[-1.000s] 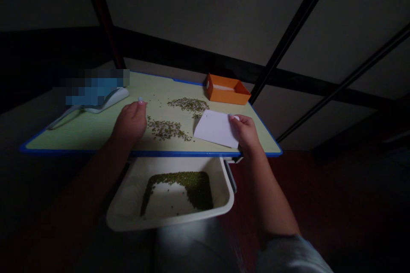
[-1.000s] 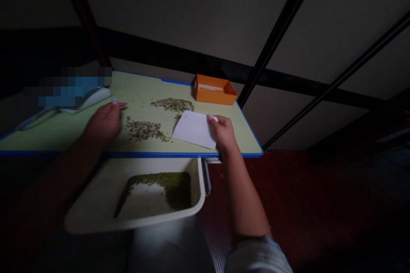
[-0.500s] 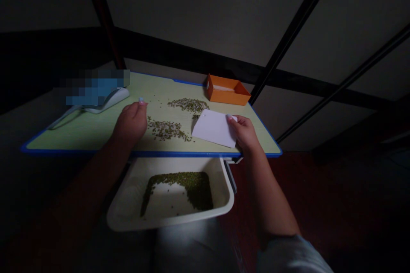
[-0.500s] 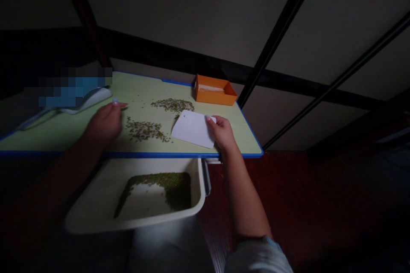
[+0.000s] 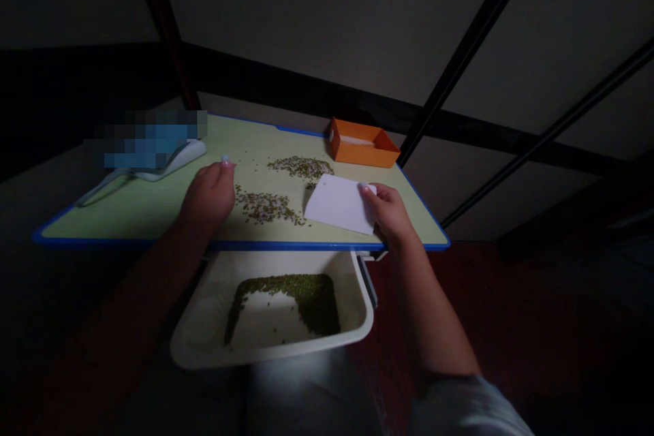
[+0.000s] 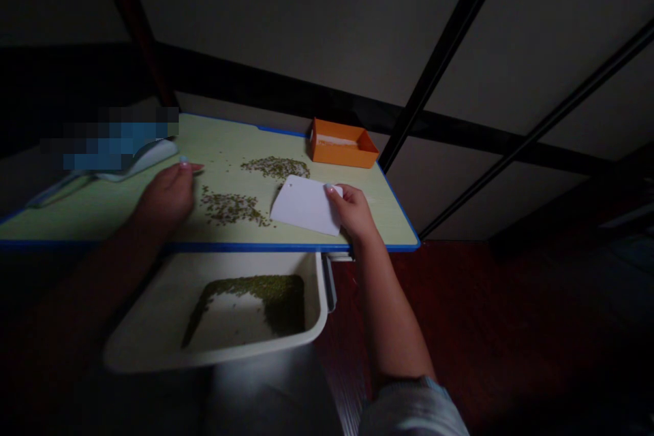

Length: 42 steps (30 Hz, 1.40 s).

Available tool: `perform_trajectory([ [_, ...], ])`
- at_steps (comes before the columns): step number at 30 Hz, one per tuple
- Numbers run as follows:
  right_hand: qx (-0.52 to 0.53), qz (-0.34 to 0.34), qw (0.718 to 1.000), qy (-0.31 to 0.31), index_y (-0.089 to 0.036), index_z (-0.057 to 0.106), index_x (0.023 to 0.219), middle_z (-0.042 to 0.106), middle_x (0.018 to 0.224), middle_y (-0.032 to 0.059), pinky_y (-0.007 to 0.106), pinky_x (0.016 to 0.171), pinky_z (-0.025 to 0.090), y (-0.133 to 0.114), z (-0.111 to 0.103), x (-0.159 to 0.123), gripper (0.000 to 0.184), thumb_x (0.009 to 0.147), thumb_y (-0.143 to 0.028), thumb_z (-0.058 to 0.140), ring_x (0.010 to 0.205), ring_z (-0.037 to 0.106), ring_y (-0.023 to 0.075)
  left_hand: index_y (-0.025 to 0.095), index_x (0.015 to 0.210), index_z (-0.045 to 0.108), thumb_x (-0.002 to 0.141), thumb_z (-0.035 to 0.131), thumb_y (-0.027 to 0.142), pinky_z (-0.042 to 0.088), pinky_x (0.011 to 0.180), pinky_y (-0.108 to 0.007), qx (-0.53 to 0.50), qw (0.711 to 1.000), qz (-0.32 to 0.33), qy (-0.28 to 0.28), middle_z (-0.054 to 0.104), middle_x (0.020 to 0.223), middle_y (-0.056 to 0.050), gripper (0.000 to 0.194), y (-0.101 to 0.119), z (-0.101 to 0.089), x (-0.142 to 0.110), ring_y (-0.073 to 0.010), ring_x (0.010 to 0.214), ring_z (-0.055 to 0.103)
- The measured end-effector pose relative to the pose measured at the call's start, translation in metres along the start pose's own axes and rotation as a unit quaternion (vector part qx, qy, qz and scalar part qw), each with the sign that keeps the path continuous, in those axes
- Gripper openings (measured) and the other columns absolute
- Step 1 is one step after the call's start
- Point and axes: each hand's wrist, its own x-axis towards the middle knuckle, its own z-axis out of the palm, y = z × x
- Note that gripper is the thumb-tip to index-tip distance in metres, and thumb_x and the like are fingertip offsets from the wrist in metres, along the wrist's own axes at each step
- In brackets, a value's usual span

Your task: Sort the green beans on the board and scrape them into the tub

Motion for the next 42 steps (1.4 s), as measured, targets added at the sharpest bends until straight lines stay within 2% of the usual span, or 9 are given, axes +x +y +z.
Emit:
perform_trajectory([
  [5, -0.004, 0.001, 1.0, -0.016, -0.021, 0.058, 0.066, 0.054, 0.055, -0.0047, 0.024, 0.044, 0.028, -0.0013, 0.0003, -0.0007, 0.055, 0.064, -0.071, 0.082, 0.047, 0.042, 0.0094, 0.011, 0.11, 0.069, 0.095, 0.023, 0.043, 0.04, 0.118, -0.048, -0.002, 1.0, -0.002, -0.001, 0.07, 0.125, -0.024, 0.058, -0.0003, 0.0002, -0.0001, -0.0306, 0.127, 0.061],
  [11, -0.008, -0.009, 1.0, -0.006, -0.021, 0.058, 0.066, 0.053, 0.055, -0.0046, 0.024, 0.044, 0.028, 0.001, -0.0015, 0.0012, 0.055, 0.065, -0.07, 0.082, 0.048, 0.042, 0.0098, 0.018, 0.103, 0.068, 0.095, 0.028, 0.043, 0.041, 0.117, -0.049, -0.012, 1.0, 0.003, 0.015, 0.072, 0.119, -0.018, 0.048, -0.0028, 0.0008, -0.0002, -0.0289, 0.124, 0.061],
  [21, -0.004, -0.005, 1.0, 0.005, -0.023, 0.056, 0.064, 0.053, 0.054, -0.0043, 0.025, 0.044, 0.028, -0.0027, 0.0002, -0.0001, 0.053, 0.063, -0.069, 0.082, 0.047, 0.041, 0.0101, 0.018, 0.11, 0.07, 0.096, 0.028, 0.044, 0.038, 0.121, -0.048, -0.026, 0.999, 0.007, 0.019, 0.072, 0.125, -0.017, 0.051, -0.0056, 0.002, -0.0002, -0.0284, 0.13, 0.059],
  [27, 0.0, -0.009, 1.0, 0.004, -0.022, 0.057, 0.065, 0.054, 0.055, -0.004, 0.025, 0.045, 0.027, -0.0009, -0.0011, 0.0015, 0.052, 0.063, -0.067, 0.083, 0.048, 0.042, 0.0102, 0.013, 0.118, 0.069, 0.097, 0.024, 0.044, 0.037, 0.122, -0.049, -0.012, 1.0, -0.01, 0.002, 0.069, 0.134, -0.02, 0.058, 0.0001, -0.0003, -0.0023, -0.0294, 0.134, 0.057],
  [36, 0.0, -0.005, 1.0, -0.003, -0.022, 0.058, 0.066, 0.054, 0.055, -0.0038, 0.025, 0.045, 0.029, -0.004, 0.0012, -0.0012, 0.051, 0.064, -0.066, 0.082, 0.048, 0.043, 0.0105, 0.015, 0.115, 0.07, 0.097, 0.025, 0.043, 0.037, 0.122, -0.048, -0.013, 1.0, -0.001, 0.005, 0.07, 0.132, -0.019, 0.056, -0.0002, -0.0004, -0.0014, -0.0289, 0.133, 0.058],
  [42, 0.006, -0.001, 1.0, -0.018, -0.021, 0.058, 0.066, 0.054, 0.055, -0.0045, 0.024, 0.045, 0.03, -0.0045, 0.0011, -0.0019, 0.054, 0.061, -0.068, 0.085, 0.049, 0.043, 0.0102, 0.014, 0.119, 0.07, 0.097, 0.025, 0.043, 0.036, 0.122, -0.05, -0.018, 1.0, -0.021, 0.007, 0.068, 0.134, -0.019, 0.057, 0.0039, -0.0017, -0.0046, -0.0299, 0.135, 0.056],
])
